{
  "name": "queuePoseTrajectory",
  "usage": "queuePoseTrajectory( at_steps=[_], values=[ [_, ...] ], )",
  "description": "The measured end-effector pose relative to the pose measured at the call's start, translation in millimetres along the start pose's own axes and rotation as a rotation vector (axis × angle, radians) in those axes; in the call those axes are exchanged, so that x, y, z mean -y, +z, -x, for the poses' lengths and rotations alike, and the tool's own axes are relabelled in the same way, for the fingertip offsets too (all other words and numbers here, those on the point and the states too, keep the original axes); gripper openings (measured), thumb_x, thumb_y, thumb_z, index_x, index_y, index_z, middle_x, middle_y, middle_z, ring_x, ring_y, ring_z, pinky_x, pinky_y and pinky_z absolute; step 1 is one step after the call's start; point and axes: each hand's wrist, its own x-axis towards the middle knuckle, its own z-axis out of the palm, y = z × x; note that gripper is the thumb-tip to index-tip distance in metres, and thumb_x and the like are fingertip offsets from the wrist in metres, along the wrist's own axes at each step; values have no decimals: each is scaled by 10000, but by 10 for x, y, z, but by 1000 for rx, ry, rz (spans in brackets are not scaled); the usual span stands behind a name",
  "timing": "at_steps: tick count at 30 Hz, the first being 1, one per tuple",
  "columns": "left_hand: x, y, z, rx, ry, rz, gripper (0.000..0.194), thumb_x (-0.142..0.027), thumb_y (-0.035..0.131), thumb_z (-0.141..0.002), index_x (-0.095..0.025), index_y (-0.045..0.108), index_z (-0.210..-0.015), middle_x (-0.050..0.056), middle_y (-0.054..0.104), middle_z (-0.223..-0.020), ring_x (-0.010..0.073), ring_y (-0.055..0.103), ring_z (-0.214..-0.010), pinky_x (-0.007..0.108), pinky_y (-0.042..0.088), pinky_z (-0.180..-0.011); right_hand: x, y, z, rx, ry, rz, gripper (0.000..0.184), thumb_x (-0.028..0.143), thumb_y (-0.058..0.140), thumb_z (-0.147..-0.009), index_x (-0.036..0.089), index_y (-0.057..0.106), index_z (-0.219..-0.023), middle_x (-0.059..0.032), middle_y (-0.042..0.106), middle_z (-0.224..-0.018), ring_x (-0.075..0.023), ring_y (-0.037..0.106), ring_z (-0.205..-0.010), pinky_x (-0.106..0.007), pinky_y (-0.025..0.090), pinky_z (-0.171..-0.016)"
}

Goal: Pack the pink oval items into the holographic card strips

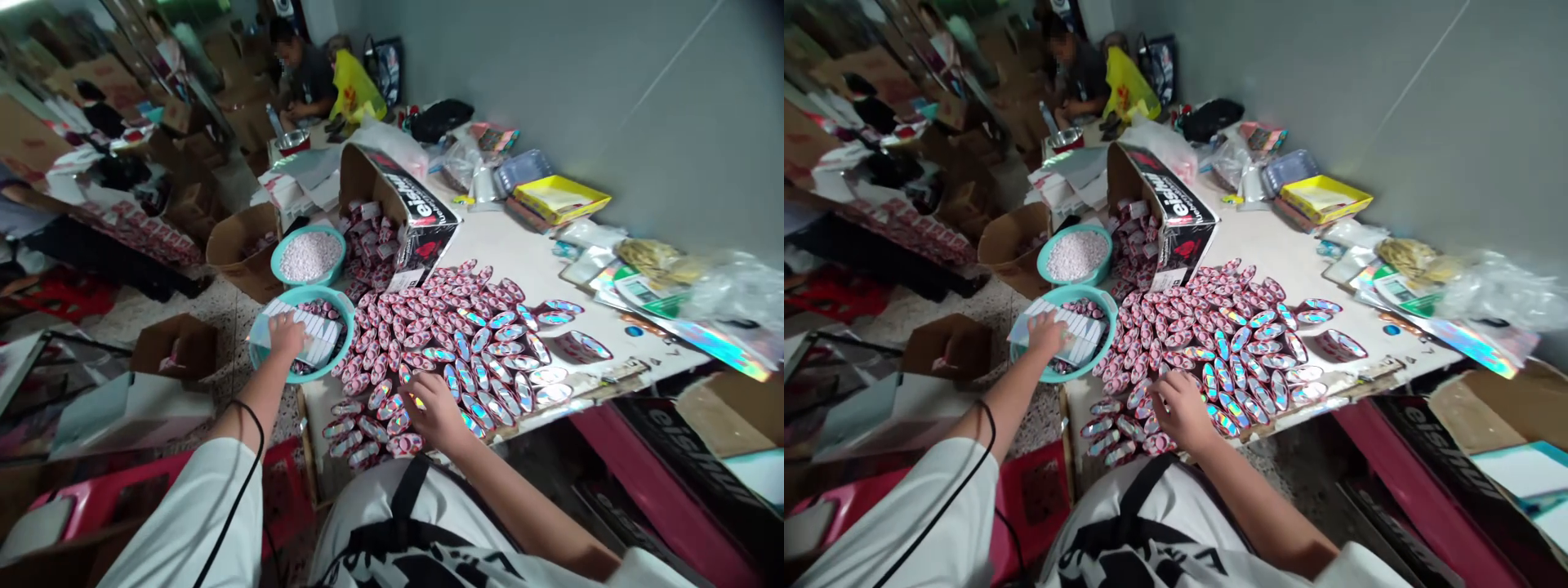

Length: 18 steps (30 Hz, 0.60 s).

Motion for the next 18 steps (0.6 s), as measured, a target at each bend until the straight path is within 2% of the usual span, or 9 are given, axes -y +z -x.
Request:
queuePoseTrajectory(
  at_steps=[2,4,7,9,12,15,18],
  values=[
    [78,31,-6,7,46,-5,146,-209,560,-822,-230,678,-904,103,606,-1298,328,394,-1322,598,104,-1143,-41,-28,39,-14,21,11,139,151,513,-900,229,629,-910,-35,644,-835,-169,597,-783,-319,421,-720],
    [116,9,52,-16,58,7,186,-187,500,-859,-249,665,-920,85,681,-1167,279,472,-1261,579,39,-1164,-83,-47,66,-28,48,9,143,157,510,-899,229,634,-905,-39,633,-821,-173,595,-759,-312,436,-683],
    [137,-173,217,-115,62,36,235,-205,426,-908,-241,655,-952,93,706,-1100,244,567,-1140,526,1,-1189,-128,-55,39,-39,89,-31,150,174,494,-911,227,632,-889,-45,622,-814,-175,592,-738,-311,456,-666],
    [148,-378,364,-169,90,66,265,-231,393,-932,-234,656,-963,89,716,-1062,238,612,-1056,496,55,-1196,-128,-54,-40,-29,91,-70,152,191,487,-924,227,627,-876,-46,621,-818,-178,596,-743,-315,468,-675],
    [120,-728,674,-165,159,146,254,-301,428,-937,-252,666,-1015,63,723,-1054,239,631,-1020,407,272,-1134,-28,-72,-236,-8,34,-119,158,214,483,-935,235,638,-911,-52,627,-845,-190,608,-786,-325,480,-707],
    [-50,-1021,1103,-90,111,243,254,-354,501,-908,-299,675,-1084,27,723,-1092,240,632,-1018,322,432,-952,238,-138,-473,11,-76,-92,206,235,513,-923,250,637,-1086,-81,649,-1018,-223,609,-957,-370,467,-828],
    [-342,-1204,1543,27,32,315,252,-352,536,-883,-306,698,-1071,22,733,-1065,229,648,-958,291,456,-860,593,-204,-678,125,-240,-7,377,255,565,-903,273,561,-1279,-83,635,-1176,-251,567,-1103,-435,366,-976]
  ],
)
